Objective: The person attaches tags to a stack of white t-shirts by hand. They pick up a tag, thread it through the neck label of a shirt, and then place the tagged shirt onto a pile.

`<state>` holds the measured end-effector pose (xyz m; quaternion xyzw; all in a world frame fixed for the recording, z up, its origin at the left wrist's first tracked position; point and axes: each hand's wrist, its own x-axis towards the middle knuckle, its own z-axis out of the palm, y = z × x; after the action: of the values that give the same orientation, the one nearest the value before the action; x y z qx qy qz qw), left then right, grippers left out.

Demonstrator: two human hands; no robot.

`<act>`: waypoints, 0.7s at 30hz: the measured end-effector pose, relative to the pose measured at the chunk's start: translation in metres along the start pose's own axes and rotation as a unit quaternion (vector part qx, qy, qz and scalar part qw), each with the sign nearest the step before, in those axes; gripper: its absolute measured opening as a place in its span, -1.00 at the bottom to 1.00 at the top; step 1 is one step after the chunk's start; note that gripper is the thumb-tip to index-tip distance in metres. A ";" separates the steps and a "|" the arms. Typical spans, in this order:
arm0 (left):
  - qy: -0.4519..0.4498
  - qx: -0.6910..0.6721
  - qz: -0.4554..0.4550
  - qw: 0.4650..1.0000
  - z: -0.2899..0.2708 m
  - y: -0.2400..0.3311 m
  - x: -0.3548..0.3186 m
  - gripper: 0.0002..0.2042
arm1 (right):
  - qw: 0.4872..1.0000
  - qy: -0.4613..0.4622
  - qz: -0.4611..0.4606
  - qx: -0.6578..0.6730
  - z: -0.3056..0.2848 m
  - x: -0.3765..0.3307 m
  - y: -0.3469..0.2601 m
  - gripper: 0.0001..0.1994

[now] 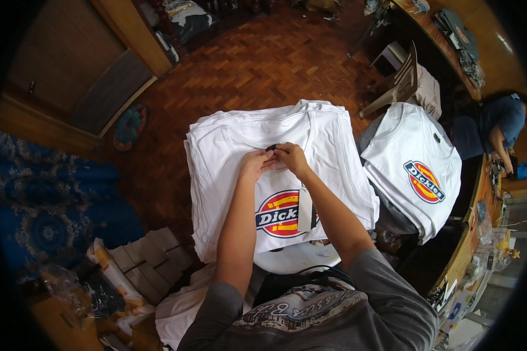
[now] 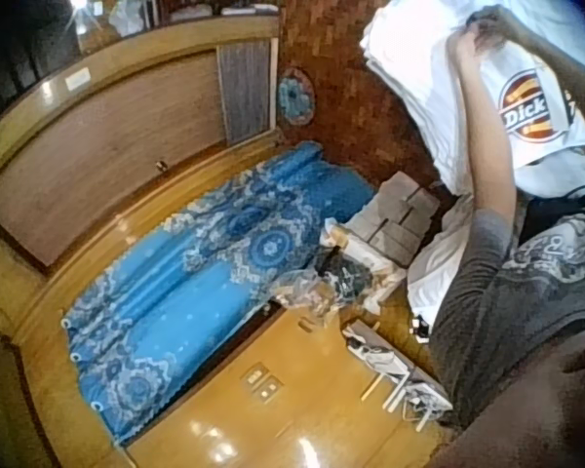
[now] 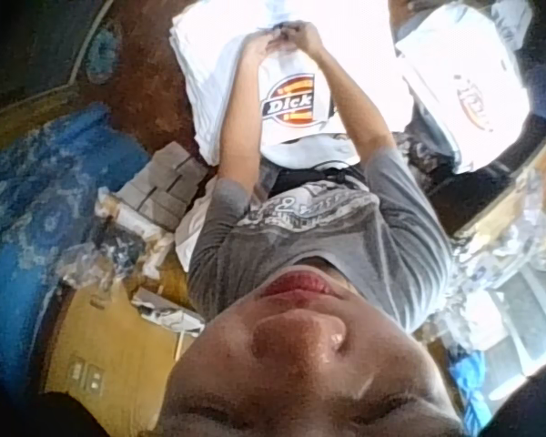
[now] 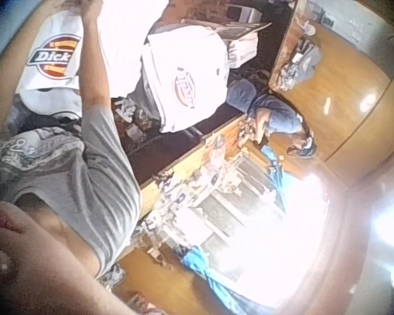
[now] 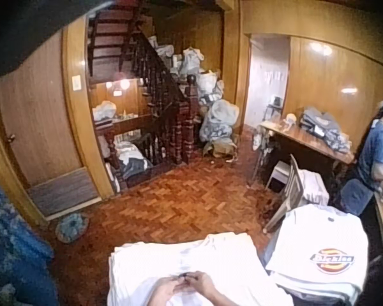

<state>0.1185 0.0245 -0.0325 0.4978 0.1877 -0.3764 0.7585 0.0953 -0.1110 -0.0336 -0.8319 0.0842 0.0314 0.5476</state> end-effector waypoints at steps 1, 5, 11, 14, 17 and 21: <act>-0.005 0.017 -0.004 1.000 0.001 0.002 -0.003 -0.84 | 1.000 0.003 0.000 0.029 0.000 0.000 0.002 -0.82; 0.018 0.020 0.013 1.000 0.000 0.006 -0.011 -0.83 | 0.986 0.005 0.086 0.143 -0.012 -0.004 -0.011 -0.84; 0.157 0.190 0.125 0.961 -0.006 0.006 -0.024 -0.81 | 0.971 0.183 -0.050 -0.148 -0.047 -0.049 -0.017 -0.89; 0.185 0.269 0.159 0.932 -0.009 0.006 -0.026 -0.82 | 0.981 0.143 -0.009 -0.129 -0.043 -0.080 -0.004 -0.85; 0.146 0.405 0.172 0.886 -0.016 0.005 -0.027 -0.87 | 0.979 0.099 -0.018 -0.177 -0.029 -0.093 -0.001 -0.81; 0.072 0.549 0.206 0.807 -0.020 -0.004 -0.029 -0.91 | 0.970 0.125 -0.066 -0.198 -0.013 -0.087 0.005 -0.81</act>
<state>0.0981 0.0528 -0.0247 0.8838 -0.1038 -0.2147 0.4024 0.0081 -0.1157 -0.0207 -0.9248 0.0894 -0.0932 0.3579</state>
